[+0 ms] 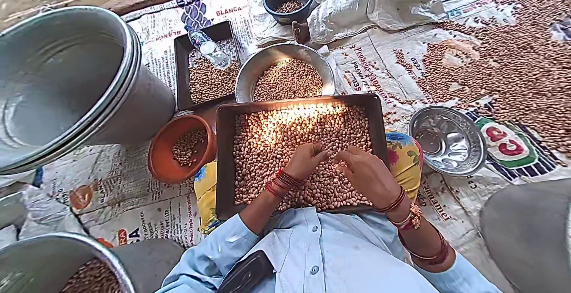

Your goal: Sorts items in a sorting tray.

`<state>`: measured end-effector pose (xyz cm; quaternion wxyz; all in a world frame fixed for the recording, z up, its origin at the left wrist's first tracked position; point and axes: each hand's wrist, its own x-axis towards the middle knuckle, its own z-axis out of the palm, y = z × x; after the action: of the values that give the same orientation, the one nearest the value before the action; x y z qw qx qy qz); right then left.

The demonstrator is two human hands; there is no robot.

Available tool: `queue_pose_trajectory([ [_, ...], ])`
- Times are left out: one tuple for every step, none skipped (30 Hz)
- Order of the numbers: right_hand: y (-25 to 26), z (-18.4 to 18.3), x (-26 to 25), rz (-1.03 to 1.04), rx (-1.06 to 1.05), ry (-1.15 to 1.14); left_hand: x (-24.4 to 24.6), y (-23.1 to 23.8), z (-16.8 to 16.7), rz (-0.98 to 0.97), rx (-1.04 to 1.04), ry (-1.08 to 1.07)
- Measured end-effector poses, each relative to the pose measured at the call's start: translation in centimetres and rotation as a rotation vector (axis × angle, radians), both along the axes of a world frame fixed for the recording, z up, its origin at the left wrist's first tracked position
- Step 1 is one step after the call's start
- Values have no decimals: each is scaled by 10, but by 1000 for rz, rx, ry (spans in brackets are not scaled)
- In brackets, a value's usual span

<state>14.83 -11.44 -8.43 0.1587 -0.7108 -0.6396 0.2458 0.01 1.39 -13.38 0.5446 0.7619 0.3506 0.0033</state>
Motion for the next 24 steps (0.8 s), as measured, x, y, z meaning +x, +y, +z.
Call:
queue_pose_trajectory([
  [2,1,-8,46,117,23,0,-4,-1,36,-140,-60],
  [4,2,-15,74,202,39,-1,-9,2,77,-283,-103],
  [8,5,-20,80,250,40,-3,-13,9,115,-436,-107],
  [12,5,-20,54,302,13,-5,-15,13,143,-561,-103],
  [18,1,-15,-2,361,-35,-7,-15,12,160,-659,-108],
  [24,-5,-6,-75,399,-88,-12,-10,7,119,-712,-141],
  [31,-11,6,-147,397,-134,-19,-3,6,73,-705,-172],
  [37,-17,18,-210,336,-177,-28,4,8,64,-648,-196],
  [42,-21,28,-263,242,-200,-40,12,12,96,-555,-215],
  [46,-25,37,-300,158,-208,-54,20,18,169,-428,-218],
  [49,-29,42,-317,104,-212,-70,30,24,283,-274,-199],
  [51,-33,46,-321,63,-218,-90,41,29,408,-113,-149],
  [52,-37,48,-319,34,-227,-112,54,35,518,56,-53],
  [53,-41,49,-315,15,-235,-136,67,41,607,208,78],
  [53,-45,49,-313,3,-244,-160,80,45,675,339,209],
  [54,-48,48,-308,-7,-254,-182,90,50,737,458,322],
  [55,-50,47,-302,-6,-263,-200,98,56,782,555,416],
  [55,-52,47,-297,-15,-272,-216,104,58,795,637,485],
  [56,-54,46,-294,-33,-275,-227,109,56,786,725,507],
  [56,-56,45,-294,-38,-275,-229,110,56,760,795,488],
  [56,-58,44,-295,-29,-270,-220,107,60,705,822,444],
  [56,-59,44,-294,-18,-265,-204,101,64,621,824,384],
  [56,-59,44,-291,-9,-252,-183,94,64,507,847,305],
  [55,-58,45,-294,6,-224,-159,86,59,390,883,206],
])
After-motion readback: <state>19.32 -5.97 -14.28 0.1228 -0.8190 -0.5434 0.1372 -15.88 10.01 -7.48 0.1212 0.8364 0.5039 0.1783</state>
